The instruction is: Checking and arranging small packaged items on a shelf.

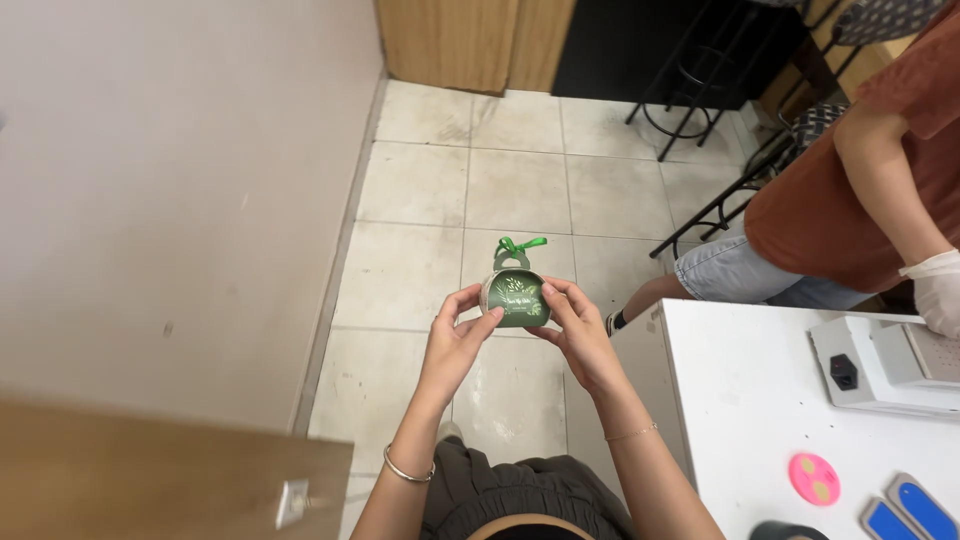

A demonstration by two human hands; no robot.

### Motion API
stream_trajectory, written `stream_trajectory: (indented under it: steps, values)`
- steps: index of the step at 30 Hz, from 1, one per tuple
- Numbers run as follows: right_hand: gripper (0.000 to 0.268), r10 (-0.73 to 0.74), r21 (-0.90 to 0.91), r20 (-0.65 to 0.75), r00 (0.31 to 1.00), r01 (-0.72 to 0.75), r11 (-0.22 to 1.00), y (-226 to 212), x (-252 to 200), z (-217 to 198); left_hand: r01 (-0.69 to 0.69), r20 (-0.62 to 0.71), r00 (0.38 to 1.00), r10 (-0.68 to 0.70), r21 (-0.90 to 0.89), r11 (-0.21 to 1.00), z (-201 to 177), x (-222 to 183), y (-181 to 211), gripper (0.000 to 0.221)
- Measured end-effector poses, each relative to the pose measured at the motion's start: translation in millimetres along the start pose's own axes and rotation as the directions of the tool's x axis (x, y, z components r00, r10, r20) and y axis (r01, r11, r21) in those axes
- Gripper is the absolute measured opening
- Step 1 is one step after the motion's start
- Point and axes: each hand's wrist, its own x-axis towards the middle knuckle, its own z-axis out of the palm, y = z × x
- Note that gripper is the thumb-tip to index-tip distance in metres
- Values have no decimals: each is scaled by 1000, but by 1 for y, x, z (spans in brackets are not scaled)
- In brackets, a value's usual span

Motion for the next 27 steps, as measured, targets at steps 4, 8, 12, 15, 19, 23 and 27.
stream_trajectory:
  steps: [4,8,12,15,19,23,27]
  values:
    - [39,1,11,-53,999,0,1000,-11,72,9,55,51,997,-54,-11,998,-15,85,7,65]
    - [40,16,51,-102,995,-10,999,-20,133,3,100,96,990,-104,43,994,-14,157,8,64]
    - [41,9,51,-105,994,-3,999,-35,202,-10,113,113,987,-116,26,993,-7,236,-7,64]
    - [42,-12,52,-95,995,16,999,-48,264,-27,124,129,984,-127,32,992,6,301,-3,64]
    - [44,-24,56,-85,996,29,998,-77,358,-55,97,138,985,-106,69,993,28,403,-9,65]
    - [44,-34,41,-109,993,39,998,-111,443,-87,97,160,981,-111,91,991,60,491,5,65]
    - [43,-28,36,-159,987,34,999,-124,506,-121,140,197,968,-154,81,987,91,561,2,63]
